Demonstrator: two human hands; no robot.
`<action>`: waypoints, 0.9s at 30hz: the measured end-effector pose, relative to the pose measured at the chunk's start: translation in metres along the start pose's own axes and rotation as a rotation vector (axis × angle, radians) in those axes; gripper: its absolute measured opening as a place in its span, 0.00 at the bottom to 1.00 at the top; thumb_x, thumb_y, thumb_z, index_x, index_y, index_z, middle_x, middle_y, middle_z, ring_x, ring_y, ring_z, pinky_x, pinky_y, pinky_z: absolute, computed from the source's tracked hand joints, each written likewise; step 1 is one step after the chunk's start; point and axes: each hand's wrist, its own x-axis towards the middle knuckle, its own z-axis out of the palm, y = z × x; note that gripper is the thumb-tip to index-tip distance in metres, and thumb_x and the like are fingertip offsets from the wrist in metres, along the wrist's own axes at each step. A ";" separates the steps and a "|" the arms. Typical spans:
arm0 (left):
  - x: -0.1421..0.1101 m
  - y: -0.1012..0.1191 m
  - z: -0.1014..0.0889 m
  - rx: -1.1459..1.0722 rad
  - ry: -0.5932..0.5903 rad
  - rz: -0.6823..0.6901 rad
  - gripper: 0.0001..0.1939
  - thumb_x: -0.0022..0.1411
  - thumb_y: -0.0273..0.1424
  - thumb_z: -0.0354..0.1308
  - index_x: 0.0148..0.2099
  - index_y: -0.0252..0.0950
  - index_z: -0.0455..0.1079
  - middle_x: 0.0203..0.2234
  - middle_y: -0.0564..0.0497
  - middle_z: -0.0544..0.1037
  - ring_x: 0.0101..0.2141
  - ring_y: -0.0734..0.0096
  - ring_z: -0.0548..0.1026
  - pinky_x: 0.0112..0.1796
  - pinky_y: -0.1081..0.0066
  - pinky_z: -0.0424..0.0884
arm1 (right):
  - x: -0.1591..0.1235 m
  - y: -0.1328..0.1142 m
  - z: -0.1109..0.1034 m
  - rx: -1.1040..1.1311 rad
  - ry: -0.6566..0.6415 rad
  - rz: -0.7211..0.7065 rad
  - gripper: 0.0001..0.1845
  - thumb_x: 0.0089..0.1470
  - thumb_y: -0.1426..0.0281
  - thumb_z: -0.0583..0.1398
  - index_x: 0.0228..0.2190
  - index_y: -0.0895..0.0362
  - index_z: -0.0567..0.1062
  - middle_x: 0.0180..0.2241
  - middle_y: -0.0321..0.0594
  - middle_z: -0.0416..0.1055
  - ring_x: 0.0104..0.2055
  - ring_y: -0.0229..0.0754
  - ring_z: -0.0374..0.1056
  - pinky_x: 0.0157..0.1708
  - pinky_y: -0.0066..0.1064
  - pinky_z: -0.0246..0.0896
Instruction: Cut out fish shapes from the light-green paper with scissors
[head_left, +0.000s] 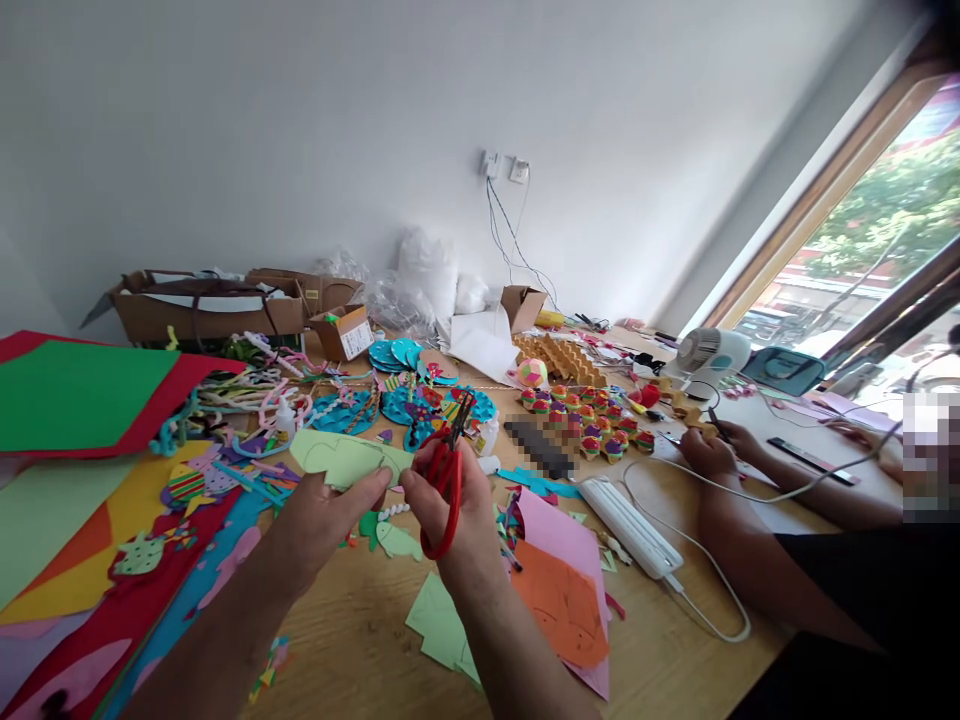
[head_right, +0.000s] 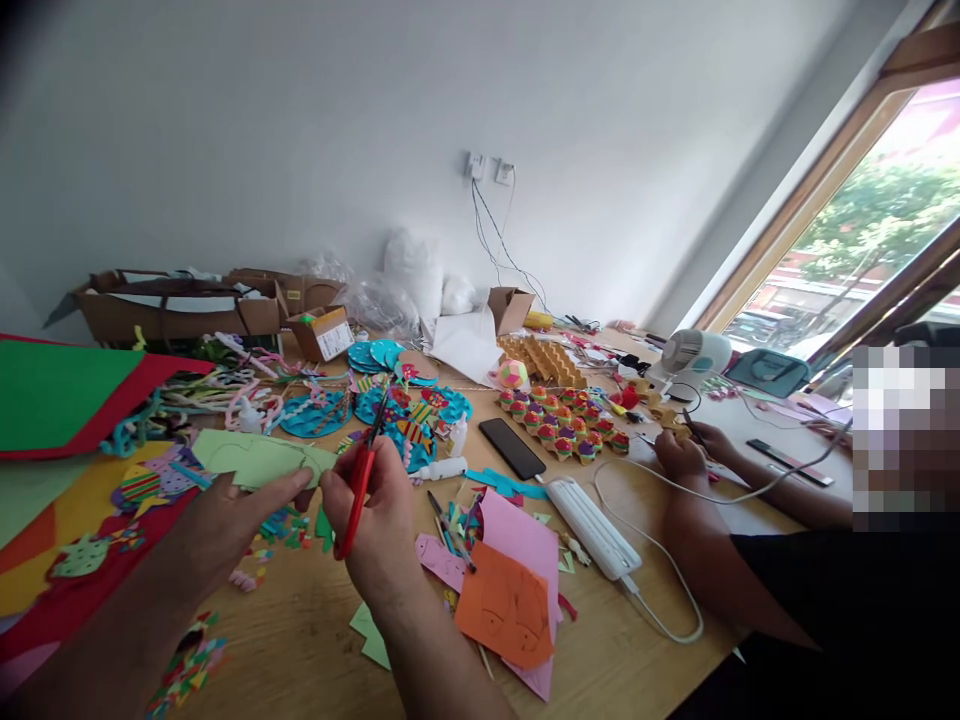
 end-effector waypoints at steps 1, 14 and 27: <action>-0.002 0.000 0.000 0.011 0.039 -0.007 0.10 0.54 0.40 0.56 0.25 0.42 0.67 0.21 0.53 0.78 0.33 0.56 0.76 0.20 0.72 0.67 | 0.000 -0.001 -0.001 -0.003 -0.002 -0.001 0.09 0.44 0.66 0.61 0.26 0.54 0.65 0.22 0.30 0.61 0.23 0.36 0.58 0.22 0.25 0.57; -0.002 -0.006 -0.009 -0.054 0.145 -0.269 0.14 0.54 0.43 0.57 0.27 0.39 0.75 0.26 0.48 0.83 0.34 0.53 0.80 0.17 0.71 0.69 | -0.049 0.002 -0.030 -0.288 -0.359 0.288 0.19 0.58 0.57 0.55 0.22 0.54 0.60 0.18 0.30 0.54 0.21 0.35 0.51 0.21 0.27 0.45; -0.003 0.001 0.002 -0.259 0.070 -0.158 0.09 0.45 0.36 0.58 0.18 0.37 0.72 0.14 0.53 0.77 0.21 0.64 0.77 0.25 0.69 0.74 | -0.054 0.004 -0.032 -0.274 -0.350 0.366 0.16 0.57 0.63 0.57 0.21 0.55 0.62 0.18 0.29 0.54 0.20 0.33 0.52 0.19 0.26 0.43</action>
